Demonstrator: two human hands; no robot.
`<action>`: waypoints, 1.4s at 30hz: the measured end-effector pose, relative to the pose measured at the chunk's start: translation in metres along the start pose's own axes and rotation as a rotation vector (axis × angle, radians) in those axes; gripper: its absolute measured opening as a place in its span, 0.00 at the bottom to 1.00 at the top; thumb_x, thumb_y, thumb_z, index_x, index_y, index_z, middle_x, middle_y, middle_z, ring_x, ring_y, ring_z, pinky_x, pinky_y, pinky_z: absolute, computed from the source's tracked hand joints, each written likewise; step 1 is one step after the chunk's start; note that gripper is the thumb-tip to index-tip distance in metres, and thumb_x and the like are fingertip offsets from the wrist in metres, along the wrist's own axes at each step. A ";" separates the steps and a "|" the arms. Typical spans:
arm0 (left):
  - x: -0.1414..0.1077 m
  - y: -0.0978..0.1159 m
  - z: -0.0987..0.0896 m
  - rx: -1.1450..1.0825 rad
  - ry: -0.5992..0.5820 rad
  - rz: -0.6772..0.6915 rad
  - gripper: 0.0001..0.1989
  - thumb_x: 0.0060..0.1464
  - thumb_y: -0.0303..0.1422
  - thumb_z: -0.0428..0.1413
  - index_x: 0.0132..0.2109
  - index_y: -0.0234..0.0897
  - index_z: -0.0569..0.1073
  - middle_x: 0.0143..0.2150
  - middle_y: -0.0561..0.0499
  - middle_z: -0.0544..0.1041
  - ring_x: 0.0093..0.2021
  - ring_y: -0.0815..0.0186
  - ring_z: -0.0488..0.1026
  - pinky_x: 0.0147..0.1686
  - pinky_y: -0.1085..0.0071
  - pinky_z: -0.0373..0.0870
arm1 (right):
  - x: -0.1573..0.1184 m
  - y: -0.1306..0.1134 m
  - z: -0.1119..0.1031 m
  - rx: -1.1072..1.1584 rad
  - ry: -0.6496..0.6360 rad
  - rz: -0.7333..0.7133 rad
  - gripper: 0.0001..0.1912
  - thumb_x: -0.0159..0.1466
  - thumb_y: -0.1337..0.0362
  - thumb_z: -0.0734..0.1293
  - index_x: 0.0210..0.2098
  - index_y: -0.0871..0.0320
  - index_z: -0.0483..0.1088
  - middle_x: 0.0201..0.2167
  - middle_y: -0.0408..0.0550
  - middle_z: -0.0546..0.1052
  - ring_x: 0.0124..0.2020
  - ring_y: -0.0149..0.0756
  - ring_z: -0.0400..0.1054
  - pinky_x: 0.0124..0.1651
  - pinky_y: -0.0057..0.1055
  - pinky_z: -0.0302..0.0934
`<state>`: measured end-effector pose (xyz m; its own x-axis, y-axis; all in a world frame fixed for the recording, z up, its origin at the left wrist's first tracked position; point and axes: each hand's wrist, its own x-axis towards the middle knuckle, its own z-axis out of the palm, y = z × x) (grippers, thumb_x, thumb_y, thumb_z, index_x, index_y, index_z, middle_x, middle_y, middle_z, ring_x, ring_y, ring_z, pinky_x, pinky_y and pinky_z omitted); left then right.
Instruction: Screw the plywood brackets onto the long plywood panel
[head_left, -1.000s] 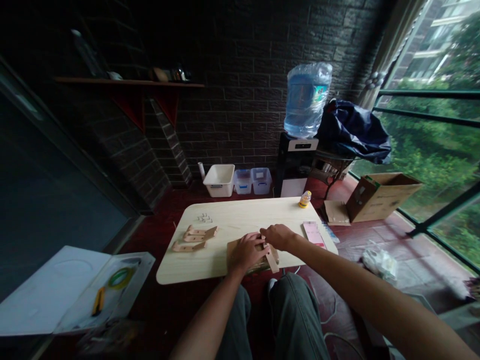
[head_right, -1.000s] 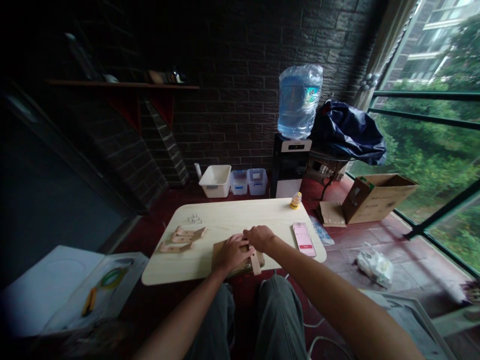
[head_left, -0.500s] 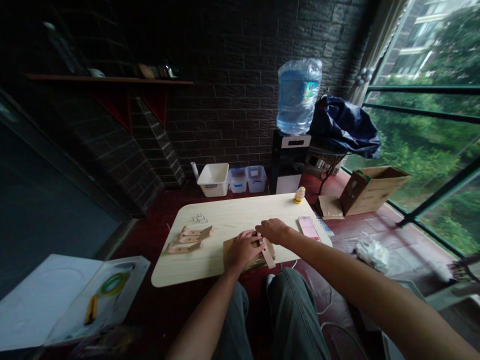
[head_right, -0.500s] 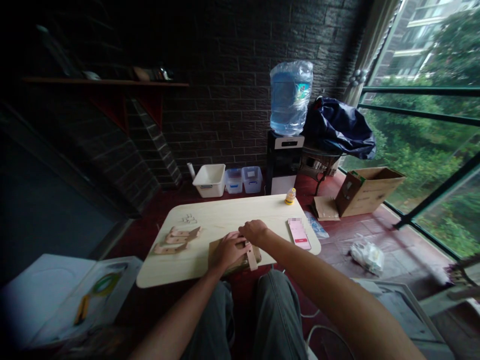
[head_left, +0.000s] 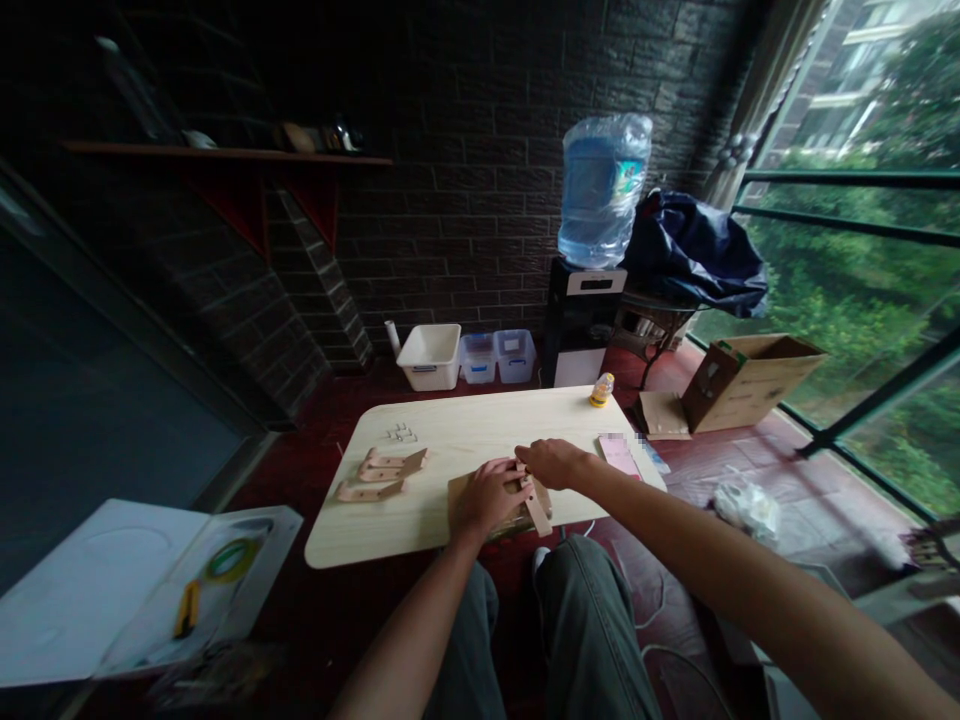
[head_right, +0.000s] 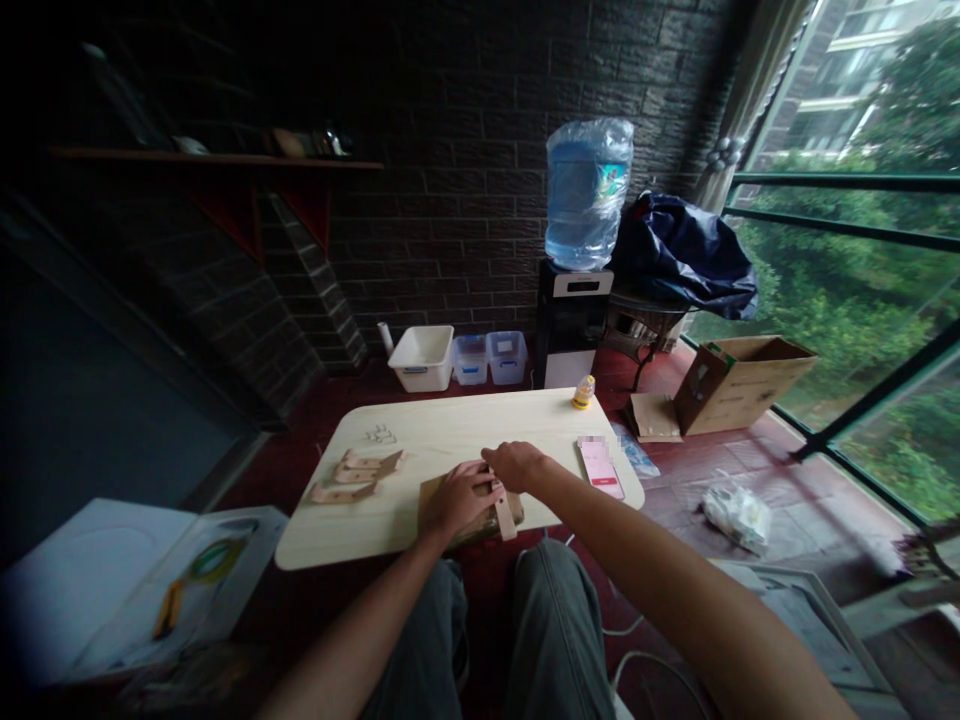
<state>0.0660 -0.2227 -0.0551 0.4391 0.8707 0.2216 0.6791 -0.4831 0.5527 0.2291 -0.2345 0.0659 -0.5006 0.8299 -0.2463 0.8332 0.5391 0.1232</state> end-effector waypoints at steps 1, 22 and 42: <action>0.000 0.000 0.000 -0.001 -0.001 -0.006 0.13 0.56 0.43 0.61 0.47 0.48 0.81 0.58 0.52 0.75 0.61 0.59 0.66 0.63 0.62 0.60 | 0.001 0.001 -0.001 0.003 -0.002 -0.001 0.17 0.66 0.69 0.61 0.54 0.63 0.66 0.45 0.60 0.79 0.45 0.47 0.76 0.41 0.38 0.69; 0.001 0.003 -0.001 0.008 -0.017 -0.020 0.12 0.56 0.43 0.61 0.45 0.48 0.81 0.57 0.53 0.76 0.60 0.59 0.67 0.63 0.62 0.60 | 0.000 -0.004 -0.014 0.016 -0.018 0.032 0.16 0.67 0.68 0.63 0.53 0.60 0.70 0.47 0.59 0.80 0.47 0.47 0.76 0.43 0.37 0.69; -0.001 0.000 0.000 0.014 0.008 0.002 0.11 0.56 0.42 0.61 0.44 0.48 0.81 0.55 0.51 0.77 0.59 0.59 0.68 0.62 0.62 0.61 | 0.001 -0.011 -0.010 -0.004 0.003 0.039 0.15 0.66 0.66 0.64 0.52 0.58 0.71 0.47 0.57 0.80 0.45 0.45 0.77 0.42 0.35 0.70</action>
<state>0.0655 -0.2239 -0.0548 0.4357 0.8704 0.2292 0.6865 -0.4860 0.5409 0.2169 -0.2381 0.0739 -0.4683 0.8509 -0.2381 0.8512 0.5068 0.1367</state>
